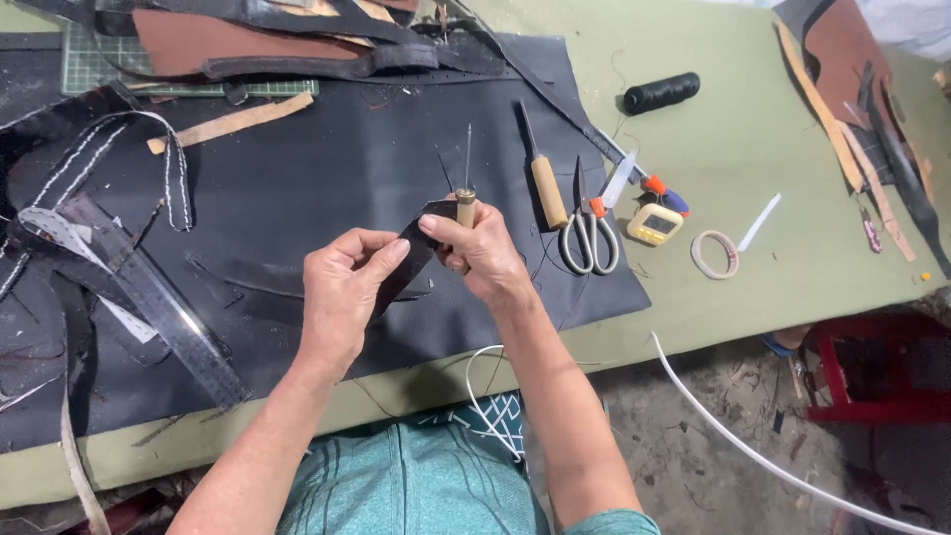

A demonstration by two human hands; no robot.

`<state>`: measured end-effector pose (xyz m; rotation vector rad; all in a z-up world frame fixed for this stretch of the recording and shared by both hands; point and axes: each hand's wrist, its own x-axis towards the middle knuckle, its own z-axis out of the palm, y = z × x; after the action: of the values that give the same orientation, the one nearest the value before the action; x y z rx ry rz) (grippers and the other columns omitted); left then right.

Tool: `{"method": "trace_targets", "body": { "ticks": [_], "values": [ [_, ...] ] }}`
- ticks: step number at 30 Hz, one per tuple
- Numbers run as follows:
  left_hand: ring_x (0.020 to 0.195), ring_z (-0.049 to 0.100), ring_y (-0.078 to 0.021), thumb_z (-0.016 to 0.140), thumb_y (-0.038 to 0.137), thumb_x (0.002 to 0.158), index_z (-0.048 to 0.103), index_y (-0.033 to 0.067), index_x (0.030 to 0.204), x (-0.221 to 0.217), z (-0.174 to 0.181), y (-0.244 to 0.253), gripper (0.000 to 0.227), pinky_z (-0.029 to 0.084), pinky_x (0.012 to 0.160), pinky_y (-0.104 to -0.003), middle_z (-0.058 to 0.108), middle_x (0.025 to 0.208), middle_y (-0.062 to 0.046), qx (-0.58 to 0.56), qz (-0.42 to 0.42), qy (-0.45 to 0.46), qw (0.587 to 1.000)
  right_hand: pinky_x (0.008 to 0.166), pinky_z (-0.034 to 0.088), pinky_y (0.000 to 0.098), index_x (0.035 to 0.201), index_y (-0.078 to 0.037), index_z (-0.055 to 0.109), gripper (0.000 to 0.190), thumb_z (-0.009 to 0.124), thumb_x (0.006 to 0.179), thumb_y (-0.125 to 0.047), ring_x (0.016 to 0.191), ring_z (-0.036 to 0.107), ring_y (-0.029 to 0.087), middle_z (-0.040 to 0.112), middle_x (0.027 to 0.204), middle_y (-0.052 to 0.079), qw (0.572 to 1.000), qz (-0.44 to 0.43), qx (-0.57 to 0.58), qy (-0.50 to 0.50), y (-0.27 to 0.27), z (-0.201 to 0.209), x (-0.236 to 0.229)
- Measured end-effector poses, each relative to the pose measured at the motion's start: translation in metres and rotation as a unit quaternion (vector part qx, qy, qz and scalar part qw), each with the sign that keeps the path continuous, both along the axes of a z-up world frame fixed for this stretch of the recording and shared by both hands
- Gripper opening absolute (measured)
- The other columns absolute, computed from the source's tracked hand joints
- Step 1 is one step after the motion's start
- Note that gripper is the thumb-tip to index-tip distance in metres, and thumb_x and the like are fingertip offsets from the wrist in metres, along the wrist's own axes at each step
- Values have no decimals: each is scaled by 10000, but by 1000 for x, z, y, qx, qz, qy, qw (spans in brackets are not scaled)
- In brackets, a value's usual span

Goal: Hand-stitching leather components using a saddle stitch technique with an awl, needles, and thread.

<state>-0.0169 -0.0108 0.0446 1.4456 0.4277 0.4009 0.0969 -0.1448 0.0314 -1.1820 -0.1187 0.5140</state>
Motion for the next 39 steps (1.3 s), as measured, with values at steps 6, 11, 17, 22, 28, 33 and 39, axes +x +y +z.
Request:
{"method": "trace_targets", "body": {
  "ticks": [6,11,17,22,28,33,39],
  "values": [
    [706,665,-114,755,160,961,815,112,988,-15,10,0,82,568,671,-268,741,789,-78,-11,-13,-5,1000,308,377,174,770,-66,651,232,882,756,-50,451,494,82,563,560,58,1000,-1,-6,7,0,17,-17],
    [756,640,-167,770,99,933,783,90,1041,-29,18,-2,109,527,718,-327,706,869,-72,217,51,-90,971,308,385,164,779,-68,639,245,883,760,-63,452,505,84,570,569,43,999,-33,-6,-6,-1,21,-29],
    [924,602,-227,894,165,827,719,105,1126,-23,2,-12,351,523,813,-353,571,1041,-46,524,163,-200,812,307,368,194,774,-70,654,213,860,808,-113,423,470,66,558,573,37,990,-83,-33,-112,7,28,-47],
    [841,683,-186,789,16,877,733,95,1060,-19,6,-8,207,587,701,-291,637,928,-5,526,148,-164,821,360,440,167,867,-90,717,165,862,811,-144,506,518,54,651,717,45,981,-67,-43,-175,6,29,-63],
    [632,635,-108,751,121,942,695,69,867,-6,0,14,107,539,523,-235,658,664,-64,-29,68,-19,997,482,462,239,1415,-4,548,569,367,1060,-411,673,497,112,576,889,110,972,28,-128,-194,-8,47,-74],
    [651,611,-135,715,76,958,710,44,981,1,-14,18,40,576,583,-269,696,781,-121,-73,69,-29,995,486,560,256,1349,-57,657,348,529,1027,-86,664,585,119,584,857,94,932,8,-186,-310,-14,24,-81],
    [660,643,-125,701,16,950,716,-2,1058,-3,1,15,110,600,566,-274,739,809,-137,-55,49,-63,995,648,493,293,1391,-127,653,374,541,1035,-114,677,516,120,561,786,67,904,21,-227,-363,-7,17,-80]
  ]
}}
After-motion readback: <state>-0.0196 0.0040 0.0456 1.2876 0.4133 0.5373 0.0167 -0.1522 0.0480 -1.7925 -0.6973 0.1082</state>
